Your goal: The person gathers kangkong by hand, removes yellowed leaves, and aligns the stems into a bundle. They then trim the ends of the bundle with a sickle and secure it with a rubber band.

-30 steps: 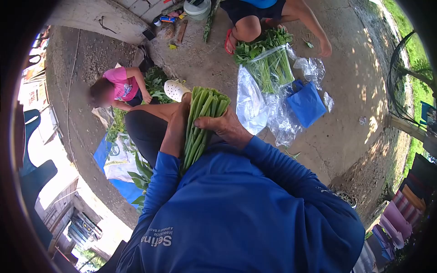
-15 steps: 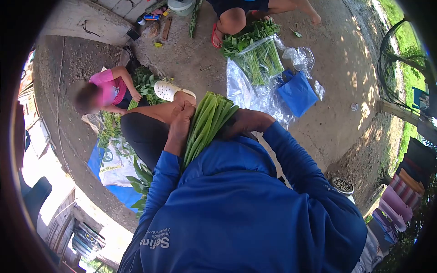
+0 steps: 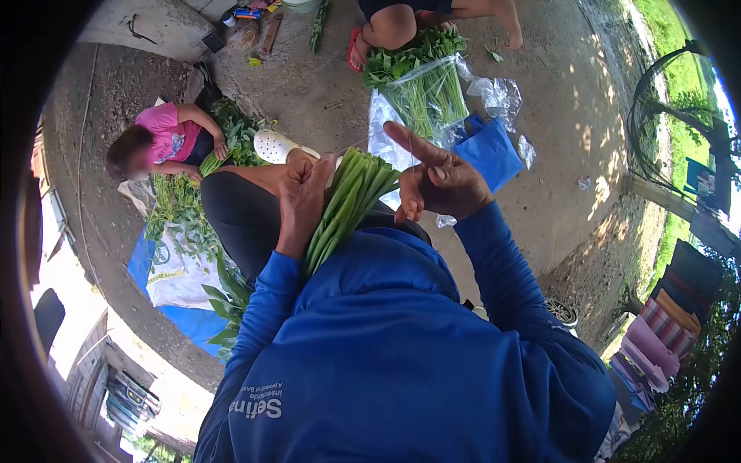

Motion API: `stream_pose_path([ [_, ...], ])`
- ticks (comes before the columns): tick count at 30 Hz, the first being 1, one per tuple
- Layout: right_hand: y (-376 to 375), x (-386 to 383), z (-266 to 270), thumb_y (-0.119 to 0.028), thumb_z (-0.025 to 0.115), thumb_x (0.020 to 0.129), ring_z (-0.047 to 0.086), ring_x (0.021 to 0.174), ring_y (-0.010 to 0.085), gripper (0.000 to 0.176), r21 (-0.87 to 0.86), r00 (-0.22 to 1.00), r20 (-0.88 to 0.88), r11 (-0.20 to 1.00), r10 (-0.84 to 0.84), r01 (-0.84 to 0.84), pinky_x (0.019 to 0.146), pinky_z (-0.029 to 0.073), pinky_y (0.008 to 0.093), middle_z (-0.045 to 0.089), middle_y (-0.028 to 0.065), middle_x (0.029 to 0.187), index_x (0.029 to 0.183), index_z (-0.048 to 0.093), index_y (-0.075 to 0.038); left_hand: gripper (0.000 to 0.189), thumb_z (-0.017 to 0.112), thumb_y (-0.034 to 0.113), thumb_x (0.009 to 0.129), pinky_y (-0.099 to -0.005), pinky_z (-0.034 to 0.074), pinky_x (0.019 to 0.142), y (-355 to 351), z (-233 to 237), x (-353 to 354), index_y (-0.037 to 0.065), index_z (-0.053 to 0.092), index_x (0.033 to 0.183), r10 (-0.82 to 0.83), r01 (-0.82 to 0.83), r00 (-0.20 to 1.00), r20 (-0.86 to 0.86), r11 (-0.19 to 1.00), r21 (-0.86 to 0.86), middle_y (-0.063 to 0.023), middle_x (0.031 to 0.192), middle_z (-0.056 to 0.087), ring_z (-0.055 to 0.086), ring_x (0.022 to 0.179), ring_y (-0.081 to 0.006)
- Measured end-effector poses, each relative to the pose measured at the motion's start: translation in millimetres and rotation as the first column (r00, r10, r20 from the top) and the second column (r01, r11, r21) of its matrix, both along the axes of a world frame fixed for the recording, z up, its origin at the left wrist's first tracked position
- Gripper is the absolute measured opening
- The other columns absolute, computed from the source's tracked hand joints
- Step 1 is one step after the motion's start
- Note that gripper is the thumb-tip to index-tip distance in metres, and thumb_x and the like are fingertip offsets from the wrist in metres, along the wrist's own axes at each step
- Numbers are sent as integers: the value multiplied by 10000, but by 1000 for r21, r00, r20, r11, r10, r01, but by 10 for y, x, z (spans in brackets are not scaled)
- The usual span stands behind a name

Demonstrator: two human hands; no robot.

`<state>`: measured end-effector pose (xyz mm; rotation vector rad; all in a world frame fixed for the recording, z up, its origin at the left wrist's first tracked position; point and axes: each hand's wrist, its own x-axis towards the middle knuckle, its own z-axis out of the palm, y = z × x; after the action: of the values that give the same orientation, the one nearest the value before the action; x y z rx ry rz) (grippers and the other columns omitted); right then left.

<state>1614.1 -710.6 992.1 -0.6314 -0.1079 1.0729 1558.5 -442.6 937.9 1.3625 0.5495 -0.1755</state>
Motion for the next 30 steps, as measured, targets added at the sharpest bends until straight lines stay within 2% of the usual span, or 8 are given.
stream_pose_path([
  [3,347,-82,664,-280,756,1049,704,757,225,420,-585,776,37,643,630,-495,876,604,440,760,109,1078,1444,737,-139,446,749,132,959,-298,316,557,94,218,-128,89,435,646,69,-51,993,96,983,-179,66,661,423,359,624,-51],
  [6,901,-236,788,-199,794,1013,701,904,213,339,-367,651,747,899,133,238,860,582,404,743,99,1143,1337,793,-102,317,792,192,954,-338,442,641,492,248,-290,57,581,759,-472,392,818,330,876,281,-9,807,591,531,707,-123],
  [11,1496,-65,996,-77,797,981,681,935,195,294,-160,392,920,907,-6,389,782,559,342,717,101,1103,1274,807,-80,334,690,287,1021,-456,526,984,159,517,-385,13,641,1207,-198,139,933,299,968,207,-220,1220,633,659,1130,-285],
  [13,1248,-235,999,-10,785,958,666,854,183,252,-309,446,890,842,92,443,748,548,340,708,91,1011,1205,795,-55,347,629,315,1070,-451,536,959,621,535,-395,-10,641,1192,-502,138,769,396,736,663,-238,1213,620,659,1112,-283],
  [16,491,-783,88,-72,805,951,445,603,48,340,-840,916,393,436,78,323,549,351,246,493,-63,722,1210,586,-56,466,473,381,1181,-387,552,806,627,543,-313,-11,663,1015,-181,102,977,114,864,493,-166,867,632,672,861,-236],
  [19,544,-460,244,-726,571,1055,418,613,46,805,-583,981,-126,811,-145,45,599,399,267,442,-38,703,1395,619,2,678,360,494,1206,-322,538,758,562,420,-265,-27,719,962,-113,108,994,4,963,247,-91,747,683,659,744,-177],
  [22,534,115,106,-961,298,971,327,483,59,1121,-582,969,-232,811,-91,-63,556,430,267,302,-84,618,1521,554,-18,841,258,582,1194,-289,534,813,586,586,-286,-64,766,1019,-109,110,992,-60,994,23,-98,890,782,685,812,-145],
  [30,602,-354,91,-333,836,949,671,721,136,617,-943,953,172,321,249,86,637,609,342,728,98,885,1358,599,65,809,304,633,1173,-320,504,874,637,114,-363,-34,740,1028,-54,51,991,-125,998,-31,-100,948,735,626,864,-164],
])
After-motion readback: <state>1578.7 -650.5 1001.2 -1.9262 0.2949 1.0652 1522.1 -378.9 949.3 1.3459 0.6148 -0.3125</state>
